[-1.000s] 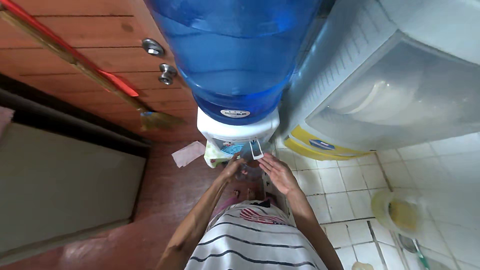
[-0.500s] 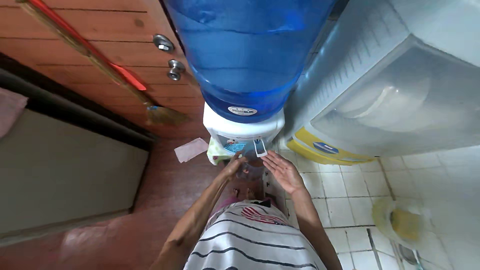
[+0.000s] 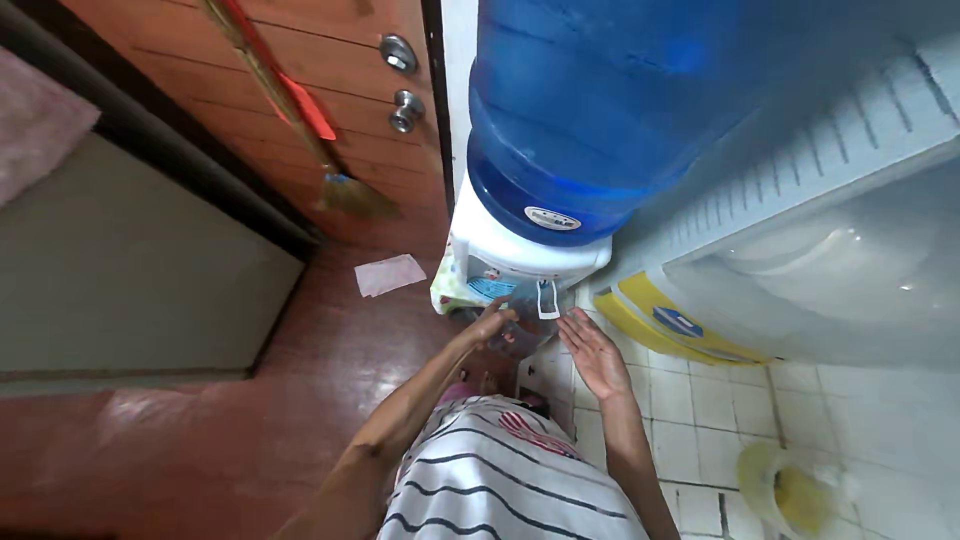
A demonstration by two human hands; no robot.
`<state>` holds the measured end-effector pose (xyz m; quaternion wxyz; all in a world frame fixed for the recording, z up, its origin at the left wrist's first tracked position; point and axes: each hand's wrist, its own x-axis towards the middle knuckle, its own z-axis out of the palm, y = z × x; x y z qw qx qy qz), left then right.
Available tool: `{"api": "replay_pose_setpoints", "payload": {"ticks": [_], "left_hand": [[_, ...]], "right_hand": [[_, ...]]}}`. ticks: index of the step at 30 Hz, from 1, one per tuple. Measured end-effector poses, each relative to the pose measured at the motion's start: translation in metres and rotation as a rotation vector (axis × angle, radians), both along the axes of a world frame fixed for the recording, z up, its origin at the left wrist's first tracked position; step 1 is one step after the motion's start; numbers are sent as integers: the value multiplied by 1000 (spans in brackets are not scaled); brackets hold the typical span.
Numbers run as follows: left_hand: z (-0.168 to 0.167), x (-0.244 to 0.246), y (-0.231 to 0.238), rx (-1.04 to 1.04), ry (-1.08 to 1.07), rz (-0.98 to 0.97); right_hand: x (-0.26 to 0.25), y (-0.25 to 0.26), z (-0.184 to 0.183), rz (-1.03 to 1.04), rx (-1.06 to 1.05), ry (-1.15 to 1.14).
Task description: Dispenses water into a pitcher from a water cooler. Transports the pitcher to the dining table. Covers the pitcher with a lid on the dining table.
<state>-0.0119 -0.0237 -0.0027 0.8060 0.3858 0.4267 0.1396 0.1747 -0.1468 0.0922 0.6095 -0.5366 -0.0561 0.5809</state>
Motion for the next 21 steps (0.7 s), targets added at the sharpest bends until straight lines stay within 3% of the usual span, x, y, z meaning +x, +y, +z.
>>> {"api": "replay_pose_setpoints", "payload": {"ticks": [12, 21], "left_hand": [[-1, -3, 0, -31, -33, 22], [-8, -5, 2, -54, -57, 42]], "right_hand": [[-15, 6, -2, 22, -62, 22], [-15, 12, 23, 20, 73, 81]]}}
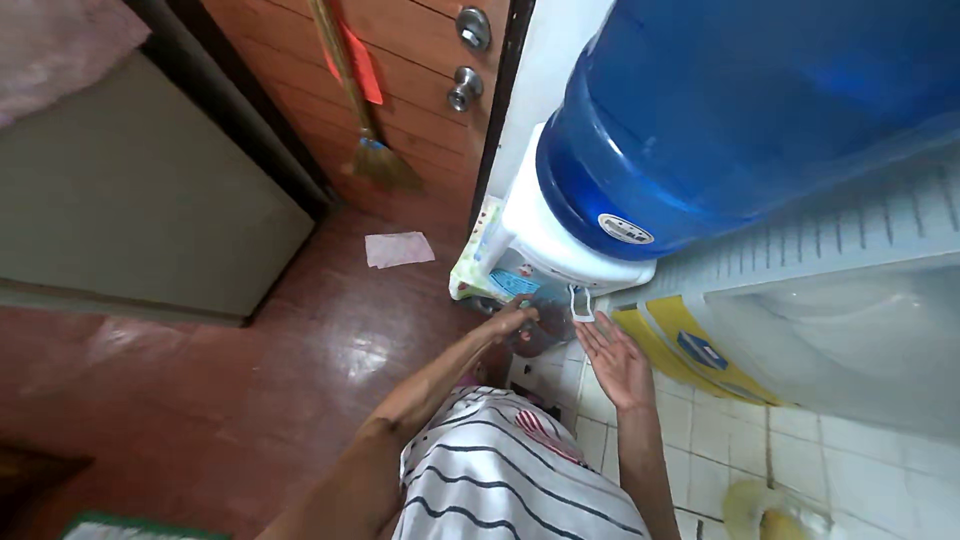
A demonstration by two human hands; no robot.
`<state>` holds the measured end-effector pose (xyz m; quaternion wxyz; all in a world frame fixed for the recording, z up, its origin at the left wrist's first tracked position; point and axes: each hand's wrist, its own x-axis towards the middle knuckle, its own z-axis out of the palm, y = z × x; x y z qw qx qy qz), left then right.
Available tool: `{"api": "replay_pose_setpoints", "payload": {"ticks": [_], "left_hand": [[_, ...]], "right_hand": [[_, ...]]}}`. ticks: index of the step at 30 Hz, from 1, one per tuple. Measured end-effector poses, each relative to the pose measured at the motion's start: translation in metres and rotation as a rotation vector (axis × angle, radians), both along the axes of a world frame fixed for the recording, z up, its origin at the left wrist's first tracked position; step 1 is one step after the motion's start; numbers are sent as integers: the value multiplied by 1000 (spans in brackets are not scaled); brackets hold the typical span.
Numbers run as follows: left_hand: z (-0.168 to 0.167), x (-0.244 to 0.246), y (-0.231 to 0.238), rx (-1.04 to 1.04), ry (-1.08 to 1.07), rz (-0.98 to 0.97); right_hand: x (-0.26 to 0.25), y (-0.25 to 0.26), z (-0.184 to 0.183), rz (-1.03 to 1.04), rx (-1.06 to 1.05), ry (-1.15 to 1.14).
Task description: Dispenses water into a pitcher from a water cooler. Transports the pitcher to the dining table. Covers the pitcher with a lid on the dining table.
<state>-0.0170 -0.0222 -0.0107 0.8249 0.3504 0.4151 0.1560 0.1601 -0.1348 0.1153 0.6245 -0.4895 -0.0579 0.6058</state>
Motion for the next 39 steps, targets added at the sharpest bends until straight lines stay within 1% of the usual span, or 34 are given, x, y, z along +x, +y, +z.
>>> {"api": "replay_pose_setpoints", "payload": {"ticks": [10, 17, 24, 39], "left_hand": [[-1, 3, 1, 12, 11, -23], [6, 3, 2, 28, 59, -41], [-2, 4, 2, 9, 36, -30], [0, 5, 4, -11, 43, -32]], "right_hand": [[3, 0, 3, 5, 19, 33], [4, 1, 5, 14, 27, 43], [5, 1, 6, 4, 34, 75], [5, 2, 7, -11, 2, 98]]}}
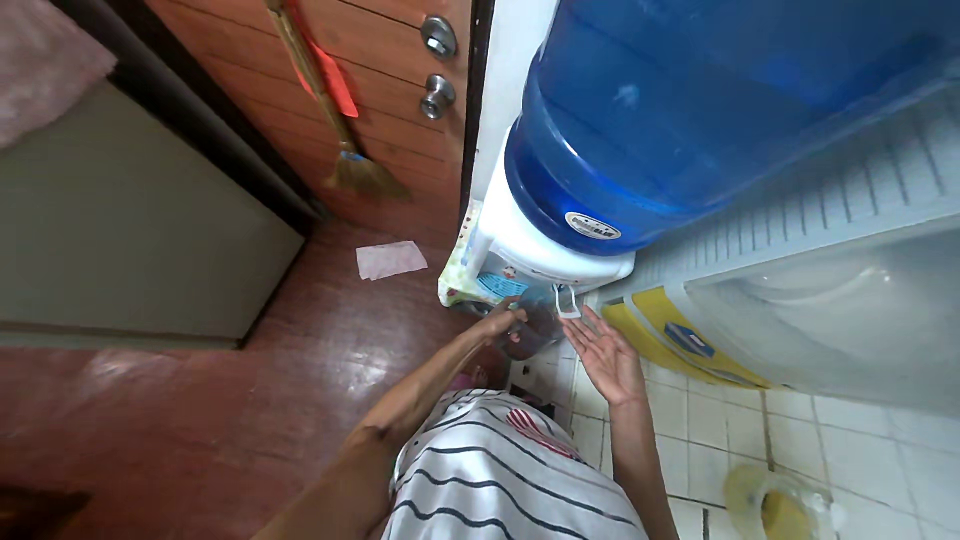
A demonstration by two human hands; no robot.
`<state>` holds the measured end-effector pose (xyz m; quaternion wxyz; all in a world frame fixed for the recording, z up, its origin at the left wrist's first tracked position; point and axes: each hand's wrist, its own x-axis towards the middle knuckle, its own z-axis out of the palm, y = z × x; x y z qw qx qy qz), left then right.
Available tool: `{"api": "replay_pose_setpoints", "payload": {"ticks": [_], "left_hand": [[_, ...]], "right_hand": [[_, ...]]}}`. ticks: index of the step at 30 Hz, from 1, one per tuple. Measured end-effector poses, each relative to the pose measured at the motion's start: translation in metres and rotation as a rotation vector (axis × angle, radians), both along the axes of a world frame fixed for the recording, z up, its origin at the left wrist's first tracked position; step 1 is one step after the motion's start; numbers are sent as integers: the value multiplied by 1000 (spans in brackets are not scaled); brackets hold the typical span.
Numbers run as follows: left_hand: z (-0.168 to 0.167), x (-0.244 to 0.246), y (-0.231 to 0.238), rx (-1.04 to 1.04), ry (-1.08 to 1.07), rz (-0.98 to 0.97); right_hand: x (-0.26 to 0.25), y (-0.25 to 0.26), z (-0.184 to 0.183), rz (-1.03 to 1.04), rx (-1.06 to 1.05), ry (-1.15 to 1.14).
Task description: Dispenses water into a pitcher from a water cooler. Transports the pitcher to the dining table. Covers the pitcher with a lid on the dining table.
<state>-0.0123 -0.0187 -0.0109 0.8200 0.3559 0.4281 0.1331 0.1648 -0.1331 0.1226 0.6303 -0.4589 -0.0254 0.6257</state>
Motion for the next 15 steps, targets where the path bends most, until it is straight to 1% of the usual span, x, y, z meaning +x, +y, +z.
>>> {"api": "replay_pose_setpoints", "payload": {"ticks": [4, 15], "left_hand": [[-4, 1, -1, 6, 2, 0], [-1, 1, -1, 21, 25, -9]], "right_hand": [[0, -1, 0, -5, -7, 3], [-1, -2, -2, -3, -8, -7]]}}
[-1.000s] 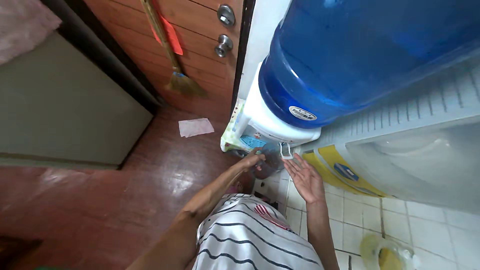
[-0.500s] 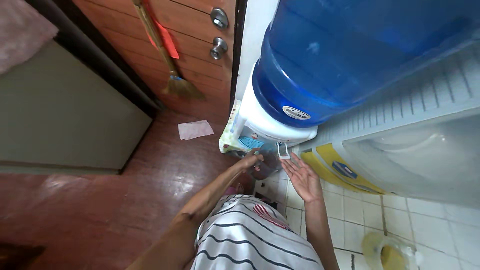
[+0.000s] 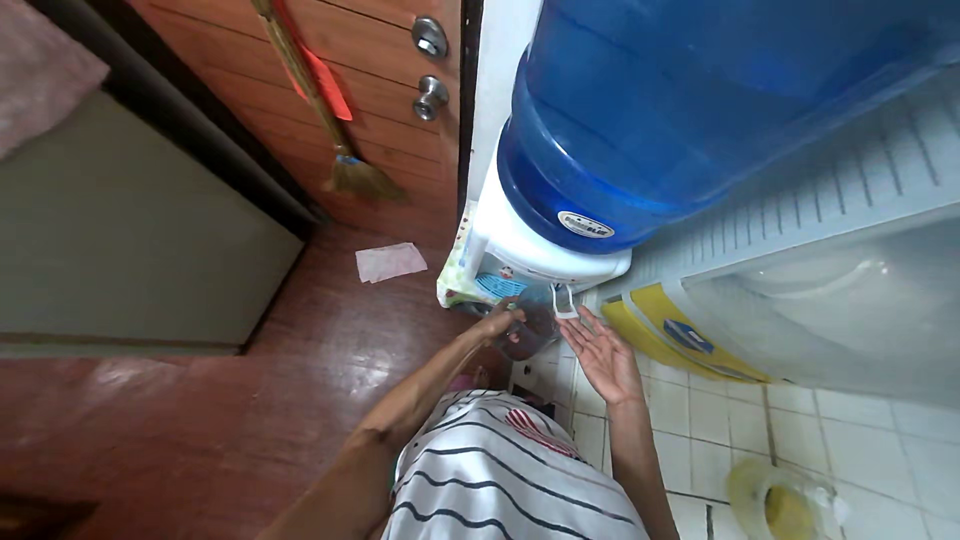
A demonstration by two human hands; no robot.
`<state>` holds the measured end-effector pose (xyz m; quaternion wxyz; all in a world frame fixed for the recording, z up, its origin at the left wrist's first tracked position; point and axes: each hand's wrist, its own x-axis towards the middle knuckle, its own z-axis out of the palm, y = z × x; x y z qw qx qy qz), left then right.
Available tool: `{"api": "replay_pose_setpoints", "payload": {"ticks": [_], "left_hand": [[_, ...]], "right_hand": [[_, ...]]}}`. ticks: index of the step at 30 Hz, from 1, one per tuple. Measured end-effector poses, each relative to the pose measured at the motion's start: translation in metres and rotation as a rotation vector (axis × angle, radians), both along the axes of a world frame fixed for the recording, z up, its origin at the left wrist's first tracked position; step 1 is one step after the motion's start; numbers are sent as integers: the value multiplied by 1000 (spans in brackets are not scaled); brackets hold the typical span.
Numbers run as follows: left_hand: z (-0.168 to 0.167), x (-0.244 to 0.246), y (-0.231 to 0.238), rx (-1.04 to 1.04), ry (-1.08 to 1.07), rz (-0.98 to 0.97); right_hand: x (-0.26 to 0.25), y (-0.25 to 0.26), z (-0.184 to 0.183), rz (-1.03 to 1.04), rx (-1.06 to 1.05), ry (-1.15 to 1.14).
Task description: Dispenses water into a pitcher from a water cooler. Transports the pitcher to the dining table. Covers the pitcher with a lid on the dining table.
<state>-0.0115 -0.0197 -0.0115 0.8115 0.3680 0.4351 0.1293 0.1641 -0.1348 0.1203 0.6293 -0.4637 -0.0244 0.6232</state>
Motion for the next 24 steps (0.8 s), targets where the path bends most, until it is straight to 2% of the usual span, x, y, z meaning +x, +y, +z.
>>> {"api": "replay_pose_setpoints", "payload": {"ticks": [5, 10, 17, 24], "left_hand": [[3, 0, -1, -11, 11, 1], [-1, 1, 0, -13, 12, 0], [-4, 1, -1, -21, -7, 3], [0, 2, -1, 12, 38, -22]], "right_hand": [[-1, -1, -2, -5, -13, -4], [1, -5, -18, 87, -32, -116], [21, -10, -27, -25, -68, -605], [32, -9, -36, 9, -30, -872]]}}
